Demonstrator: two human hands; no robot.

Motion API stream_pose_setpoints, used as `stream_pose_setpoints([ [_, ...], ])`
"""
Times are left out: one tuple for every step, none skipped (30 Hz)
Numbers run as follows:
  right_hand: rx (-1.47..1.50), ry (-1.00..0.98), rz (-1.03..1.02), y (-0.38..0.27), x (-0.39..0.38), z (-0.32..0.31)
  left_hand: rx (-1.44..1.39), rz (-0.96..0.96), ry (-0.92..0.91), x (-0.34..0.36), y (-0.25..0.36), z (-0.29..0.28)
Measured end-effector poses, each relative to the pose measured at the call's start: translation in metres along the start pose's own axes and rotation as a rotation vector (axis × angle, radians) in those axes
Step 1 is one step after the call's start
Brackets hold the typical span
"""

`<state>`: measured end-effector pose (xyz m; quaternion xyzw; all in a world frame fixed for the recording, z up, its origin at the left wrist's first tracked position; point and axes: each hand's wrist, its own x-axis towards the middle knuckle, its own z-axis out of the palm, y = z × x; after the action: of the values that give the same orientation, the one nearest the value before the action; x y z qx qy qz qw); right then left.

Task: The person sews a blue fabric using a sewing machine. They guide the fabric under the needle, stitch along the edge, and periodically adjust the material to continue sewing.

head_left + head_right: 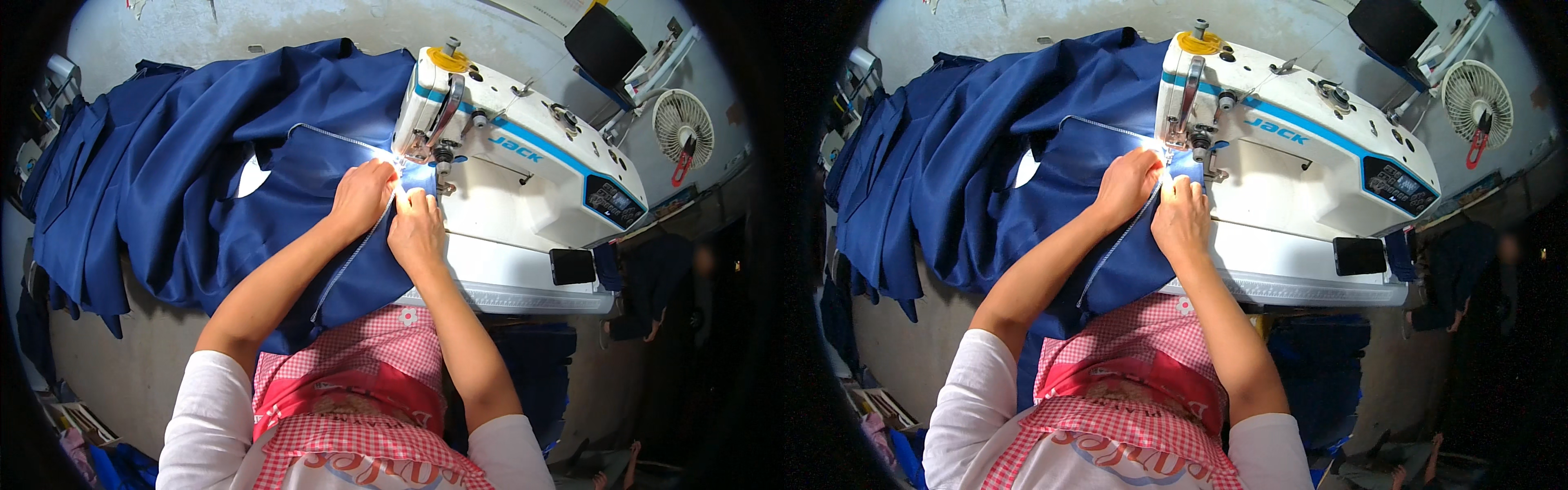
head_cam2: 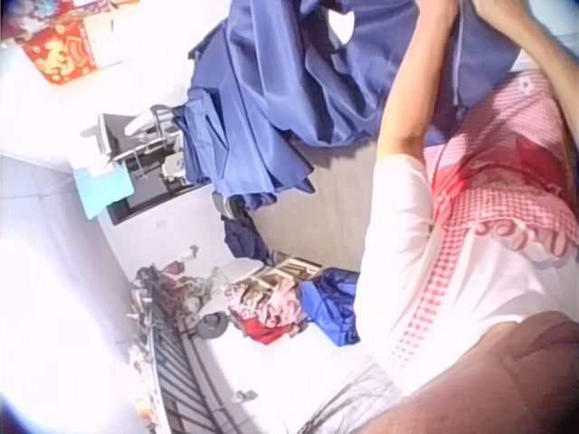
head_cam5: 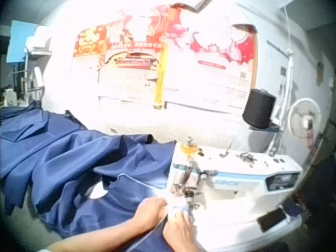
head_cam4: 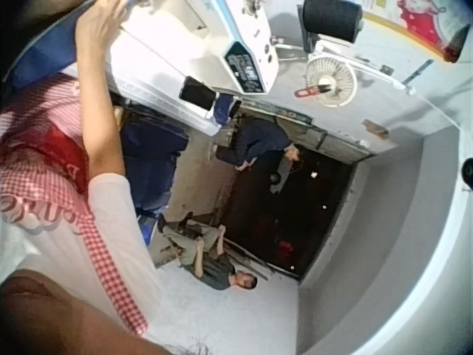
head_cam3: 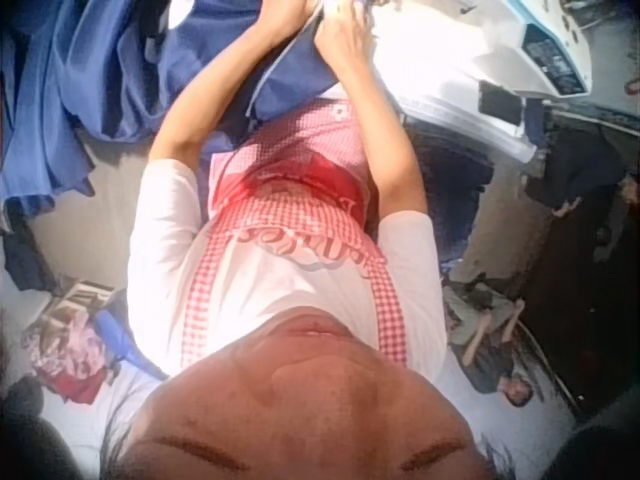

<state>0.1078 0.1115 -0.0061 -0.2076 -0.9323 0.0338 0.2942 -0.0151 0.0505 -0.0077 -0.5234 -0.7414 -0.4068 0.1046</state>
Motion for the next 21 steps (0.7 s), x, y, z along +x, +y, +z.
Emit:
stream_pose_setpoints([
  [-0.005, 0.011, 0.002, 0.001, -0.001, 0.001, 0.027, 0.033, -0.027, -0.005, 0.008, -0.009],
  [0.012, -0.014, 0.026, 0.003, 0.001, 0.0, 0.054, 0.065, -0.055, -0.01, 0.014, -0.013],
  [0.037, -0.044, 0.048, 0.001, 0.002, -0.002, 0.038, 0.12, -0.009, -0.018, 0.014, -0.012],
  [0.061, -0.074, 0.07, 0.0, 0.004, -0.003, 0.074, 0.157, 0.001, -0.023, 0.014, -0.01],
  [0.081, -0.066, 0.064, 0.001, 0.005, -0.002, 0.109, 0.194, 0.011, -0.028, 0.013, -0.009],
  [0.084, -0.072, 0.07, 0.002, 0.006, -0.002, 0.144, 0.232, 0.026, -0.029, 0.014, -0.01],
  [0.087, -0.077, 0.076, 0.003, 0.007, -0.002, 0.185, 0.234, 0.003, -0.03, 0.016, -0.01],
  [0.09, -0.082, 0.083, 0.004, 0.007, -0.002, 0.182, 0.217, -0.019, -0.031, 0.017, -0.011],
  [0.08, -0.111, 0.094, 0.003, 0.007, -0.005, 0.179, 0.2, -0.038, -0.031, 0.017, -0.01],
  [0.072, -0.105, 0.099, 0.003, 0.007, -0.004, 0.175, 0.182, -0.058, -0.029, 0.017, -0.01],
  [0.064, -0.099, 0.104, 0.002, 0.007, -0.002, 0.18, 0.178, -0.076, -0.028, 0.016, -0.01],
  [0.056, -0.094, 0.112, 0.002, 0.007, 0.0, 0.183, 0.173, -0.096, -0.027, 0.016, -0.012],
  [0.049, -0.106, 0.11, 0.002, 0.008, -0.001, 0.185, 0.169, -0.116, -0.026, 0.015, -0.013],
  [0.042, -0.117, 0.109, 0.002, 0.009, -0.002, 0.195, 0.203, -0.08, -0.025, 0.015, -0.012],
  [0.035, -0.132, 0.107, 0.002, 0.008, -0.003, 0.204, 0.235, -0.045, -0.025, 0.014, -0.012],
  [0.041, -0.112, 0.1, 0.002, 0.007, -0.002, 0.213, 0.266, -0.01, -0.025, 0.013, -0.011],
  [0.048, -0.092, 0.094, 0.003, 0.007, 0.0, 0.206, 0.294, -0.008, -0.026, 0.012, -0.011],
  [0.055, -0.069, 0.086, 0.003, 0.007, 0.001, 0.2, 0.323, -0.005, -0.027, 0.011, -0.011],
  [0.051, -0.074, 0.088, 0.004, 0.008, 0.001, 0.194, 0.353, -0.003, -0.027, 0.01, -0.011],
  [0.047, -0.079, 0.089, 0.004, 0.009, 0.0, 0.199, 0.338, -0.031, -0.028, 0.01, -0.011],
  [0.043, -0.085, 0.089, 0.004, 0.01, 0.0, 0.204, 0.322, -0.059, -0.028, 0.01, -0.01],
])
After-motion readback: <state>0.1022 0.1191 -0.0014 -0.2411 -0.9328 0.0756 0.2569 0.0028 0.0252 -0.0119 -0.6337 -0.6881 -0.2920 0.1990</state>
